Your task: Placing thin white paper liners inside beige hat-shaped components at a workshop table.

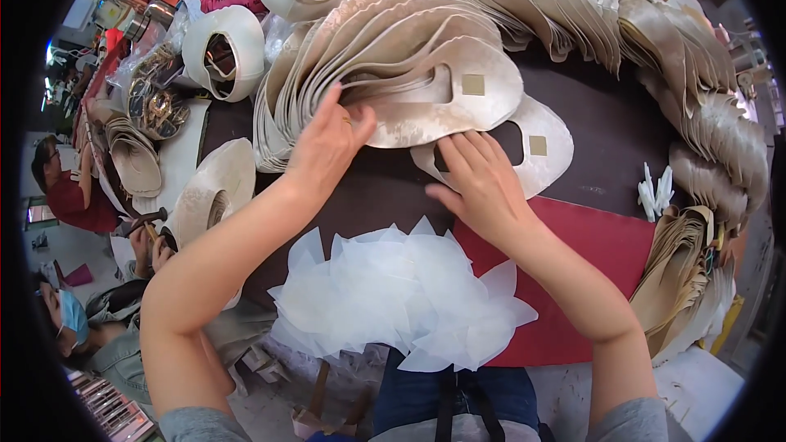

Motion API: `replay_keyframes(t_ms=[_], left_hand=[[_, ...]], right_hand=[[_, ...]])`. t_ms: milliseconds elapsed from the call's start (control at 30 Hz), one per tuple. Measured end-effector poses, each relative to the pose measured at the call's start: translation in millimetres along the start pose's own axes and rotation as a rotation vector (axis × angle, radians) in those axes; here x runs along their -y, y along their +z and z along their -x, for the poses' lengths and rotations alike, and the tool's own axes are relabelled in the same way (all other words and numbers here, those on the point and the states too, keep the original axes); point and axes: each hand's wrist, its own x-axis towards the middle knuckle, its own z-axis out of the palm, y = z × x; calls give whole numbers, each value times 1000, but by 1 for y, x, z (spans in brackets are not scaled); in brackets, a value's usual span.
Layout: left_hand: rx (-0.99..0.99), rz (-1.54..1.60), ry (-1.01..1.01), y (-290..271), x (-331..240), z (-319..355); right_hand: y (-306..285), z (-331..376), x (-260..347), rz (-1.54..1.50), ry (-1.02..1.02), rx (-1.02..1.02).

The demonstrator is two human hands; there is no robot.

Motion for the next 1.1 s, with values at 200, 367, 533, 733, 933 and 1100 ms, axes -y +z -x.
replay_keyframes(t_ms=[200,367,533,733,933,1100], left_hand=[[154,214,-9,-13,13,-19],[-140,1097,-49,-64,25,-33],[78,2321,103,-226,-82,-6],[447,2861,-835,-302,-213,63],[51,1687,-697,-224,-185,126],[127,1577,-650,-193,-171,122]], right_hand=[[-26,61,-45,-36,-27,-56],[-153,46,-18,-9,-31,-11],[-228,70,12,99,88,505],[-135,114,-10,67,-167,577],[-39,153,46,-319,350,153],[-1,149,74,-99,490,85]])
